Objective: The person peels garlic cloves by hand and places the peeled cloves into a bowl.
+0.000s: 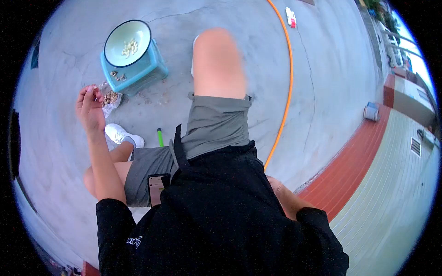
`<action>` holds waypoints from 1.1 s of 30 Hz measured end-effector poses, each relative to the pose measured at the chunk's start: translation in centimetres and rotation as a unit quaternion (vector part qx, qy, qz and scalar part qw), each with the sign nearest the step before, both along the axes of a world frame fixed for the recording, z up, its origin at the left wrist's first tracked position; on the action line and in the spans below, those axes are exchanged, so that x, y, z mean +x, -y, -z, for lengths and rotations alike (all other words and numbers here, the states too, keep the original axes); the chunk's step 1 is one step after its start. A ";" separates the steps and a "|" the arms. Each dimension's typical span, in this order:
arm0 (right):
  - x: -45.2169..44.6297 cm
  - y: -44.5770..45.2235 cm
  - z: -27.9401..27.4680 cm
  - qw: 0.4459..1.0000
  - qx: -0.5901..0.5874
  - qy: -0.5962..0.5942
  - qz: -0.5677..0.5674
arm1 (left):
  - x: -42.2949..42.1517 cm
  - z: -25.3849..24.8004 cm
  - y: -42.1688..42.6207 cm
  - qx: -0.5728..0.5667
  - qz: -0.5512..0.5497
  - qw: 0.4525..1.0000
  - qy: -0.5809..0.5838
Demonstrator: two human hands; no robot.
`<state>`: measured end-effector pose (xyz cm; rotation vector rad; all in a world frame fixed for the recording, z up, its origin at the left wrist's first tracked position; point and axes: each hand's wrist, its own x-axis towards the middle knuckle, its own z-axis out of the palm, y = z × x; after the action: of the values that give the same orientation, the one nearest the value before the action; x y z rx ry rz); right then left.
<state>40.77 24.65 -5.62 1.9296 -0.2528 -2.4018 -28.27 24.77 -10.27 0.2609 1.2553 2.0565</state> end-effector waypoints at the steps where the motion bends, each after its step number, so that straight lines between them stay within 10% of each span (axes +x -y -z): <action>1: 0.1 0.1 0.6 0.999 -0.005 -0.002 0.034 | 0.1 0.2 0.2 -0.004 0.004 1.000 0.005; 18: -11.2 -0.7 -8.7 0.957 0.103 0.268 0.044 | -0.4 4.1 1.3 -0.089 0.011 0.996 -0.001; 27: -1.5 3.5 -1.2 0.976 0.090 0.157 0.119 | -0.6 4.4 1.3 -0.078 0.018 0.997 0.000; 33: -5.4 -0.6 -3.2 0.975 0.097 0.135 -0.147 | -1.0 3.6 0.9 -0.111 0.030 0.993 -0.033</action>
<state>35.35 25.27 -2.41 2.1921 0.2529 -2.0414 -29.26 23.87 -13.84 0.2609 1.4845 1.8516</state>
